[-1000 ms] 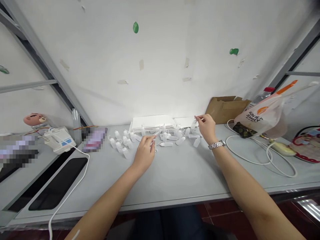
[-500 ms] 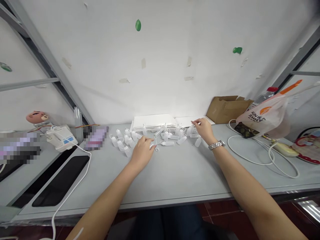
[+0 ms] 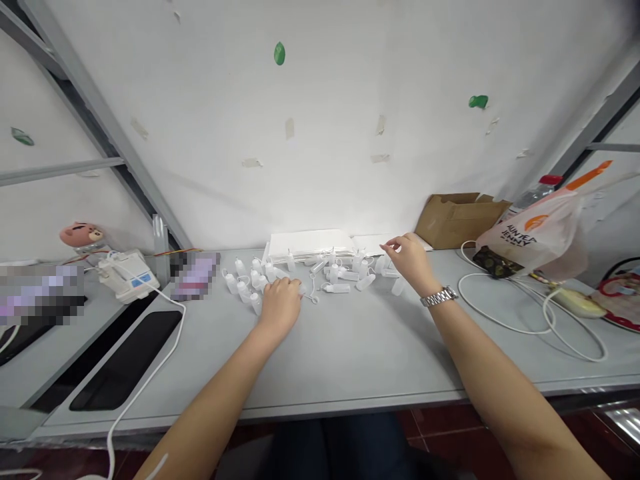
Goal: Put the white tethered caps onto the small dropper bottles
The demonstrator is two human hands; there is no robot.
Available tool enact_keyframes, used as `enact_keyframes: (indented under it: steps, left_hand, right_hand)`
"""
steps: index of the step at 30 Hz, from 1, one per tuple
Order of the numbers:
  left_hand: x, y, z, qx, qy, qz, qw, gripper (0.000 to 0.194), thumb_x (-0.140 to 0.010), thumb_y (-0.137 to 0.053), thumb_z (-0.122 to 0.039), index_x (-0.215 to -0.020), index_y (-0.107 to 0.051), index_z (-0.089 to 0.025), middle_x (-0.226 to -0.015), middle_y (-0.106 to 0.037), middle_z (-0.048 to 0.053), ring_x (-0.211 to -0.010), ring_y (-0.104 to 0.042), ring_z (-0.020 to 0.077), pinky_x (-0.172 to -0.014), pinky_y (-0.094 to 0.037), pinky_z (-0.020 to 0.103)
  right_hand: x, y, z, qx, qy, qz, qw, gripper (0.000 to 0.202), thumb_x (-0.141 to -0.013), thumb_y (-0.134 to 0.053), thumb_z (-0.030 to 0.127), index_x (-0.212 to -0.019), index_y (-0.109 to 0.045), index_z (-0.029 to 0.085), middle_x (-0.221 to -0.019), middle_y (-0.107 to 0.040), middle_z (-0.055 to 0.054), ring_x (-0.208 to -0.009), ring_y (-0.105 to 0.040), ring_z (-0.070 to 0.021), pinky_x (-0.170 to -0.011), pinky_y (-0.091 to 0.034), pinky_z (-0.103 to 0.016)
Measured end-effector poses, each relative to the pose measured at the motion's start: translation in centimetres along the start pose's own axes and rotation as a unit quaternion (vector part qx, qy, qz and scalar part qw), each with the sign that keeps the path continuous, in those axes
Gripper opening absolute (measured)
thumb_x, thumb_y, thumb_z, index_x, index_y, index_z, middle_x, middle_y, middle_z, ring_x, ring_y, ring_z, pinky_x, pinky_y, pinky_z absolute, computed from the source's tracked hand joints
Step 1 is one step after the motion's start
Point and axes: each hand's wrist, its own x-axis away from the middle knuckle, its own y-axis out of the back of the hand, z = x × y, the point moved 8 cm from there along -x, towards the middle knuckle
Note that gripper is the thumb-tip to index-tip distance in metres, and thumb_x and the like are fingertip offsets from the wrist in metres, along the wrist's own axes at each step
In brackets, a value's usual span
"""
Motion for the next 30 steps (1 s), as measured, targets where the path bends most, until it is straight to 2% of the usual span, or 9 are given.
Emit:
enact_keyframes:
  steps: [4,6,8,13,21,23,25,27,30]
  left_hand:
    - [-0.3,0.7,0.3,0.016,-0.005,-0.045,0.999,0.028,-0.079,-0.049,-0.017,-0.105,-0.060,-0.015,-0.098,-0.060,0.012,-0.096,-0.054,0.0276,-0.080,-0.039,0.039]
    - [-0.2,1.1,-0.3,0.054,-0.045,-0.062,0.996,0.031,-0.078,-0.050,-0.015,-0.108,-0.059,-0.014,-0.101,-0.058,0.012,-0.098,-0.052,0.0262,-0.083,-0.039,0.038]
    - [-0.1,1.1,-1.1,0.105,-0.099,-0.051,0.988,0.030,-0.078,-0.051,-0.014,-0.107,-0.059,-0.016,-0.100,-0.057,0.009,-0.098,-0.051,0.0234,-0.084,-0.041,0.036]
    - [0.6,0.2,-2.6,0.146,-0.162,0.004,0.976,0.023,-0.080,-0.047,-0.014,-0.095,-0.064,-0.019,-0.094,-0.057,0.007,-0.094,-0.051,0.0209,-0.080,-0.044,0.034]
    - [0.4,0.6,-2.5,0.187,-0.130,-0.015,0.974,0.016,-0.080,-0.049,-0.020,-0.077,-0.065,-0.019,-0.086,-0.059,0.005,-0.089,-0.053,0.0197,-0.077,-0.043,0.032]
    - [0.1,1.1,-1.7,0.253,-0.085,-0.030,0.963,0.014,-0.079,-0.051,-0.024,-0.076,-0.065,-0.021,-0.087,-0.059,0.004,-0.087,-0.054,0.0187,-0.074,-0.044,0.031]
    - [-0.1,1.9,-0.6,0.337,-0.033,-0.061,0.939,0.012,-0.077,-0.054,-0.027,-0.075,-0.065,-0.021,-0.088,-0.060,0.003,-0.084,-0.056,0.0172,-0.071,-0.044,0.029]
    - [-0.3,2.8,0.5,0.416,0.010,-0.107,0.903,0.012,-0.074,-0.057,-0.030,-0.074,-0.065,-0.021,-0.089,-0.062,0.004,-0.084,-0.057,0.0167,-0.068,-0.044,0.027]
    - [-0.3,3.5,2.3,0.537,0.075,-0.153,0.826,0.017,-0.069,-0.063,-0.035,-0.074,-0.066,-0.018,-0.090,-0.065,0.005,-0.088,-0.058,0.0176,-0.071,-0.043,0.027]
  right_hand:
    - [0.9,-1.5,0.5,0.071,-0.011,0.096,0.993,0.025,-0.081,-0.052,0.038,-0.087,-0.064,0.016,-0.096,-0.056,-0.008,-0.070,-0.056,-0.0176,-0.058,-0.036,-0.029]
    - [1.2,-2.1,0.5,0.100,-0.010,0.125,0.987,0.027,-0.081,-0.053,0.038,-0.093,-0.063,0.016,-0.099,-0.055,-0.009,-0.072,-0.057,-0.0182,-0.057,-0.036,-0.028]
    - [1.3,-2.5,0.4,0.118,-0.007,0.143,0.983,0.027,-0.081,-0.053,0.036,-0.095,-0.062,0.016,-0.101,-0.055,-0.009,-0.075,-0.057,-0.0190,-0.058,-0.036,-0.028]
    - [1.3,-2.7,0.3,0.128,-0.006,0.154,0.980,0.023,-0.083,-0.051,0.033,-0.095,-0.061,0.016,-0.100,-0.056,-0.008,-0.079,-0.057,-0.0196,-0.057,-0.034,-0.027]
    - [1.4,-3.3,0.4,0.118,0.014,0.145,0.982,0.016,-0.081,-0.053,0.029,-0.084,-0.061,0.016,-0.092,-0.056,-0.009,-0.069,-0.056,-0.0178,-0.051,-0.032,-0.027]
    - [1.2,-3.0,0.6,0.097,0.020,0.122,0.988,0.014,-0.081,-0.053,0.028,-0.081,-0.061,0.016,-0.089,-0.056,-0.008,-0.066,-0.055,-0.0172,-0.051,-0.033,-0.027]
    - [0.9,-1.7,1.0,0.057,0.030,0.065,0.996,0.014,-0.081,-0.052,0.028,-0.080,-0.061,0.017,-0.086,-0.055,-0.007,-0.066,-0.054,-0.0168,-0.053,-0.035,-0.028]
    - [0.8,0.8,1.7,-0.007,0.045,-0.030,0.998,0.017,-0.082,-0.051,0.032,-0.082,-0.061,0.018,-0.086,-0.054,-0.007,-0.066,-0.052,-0.0161,-0.056,-0.038,-0.029]
    - [1.8,4.7,3.4,-0.128,0.076,-0.158,0.976,0.025,-0.084,-0.048,0.039,-0.092,-0.060,0.019,-0.094,-0.052,-0.008,-0.066,-0.051,-0.0139,-0.062,-0.044,-0.030]
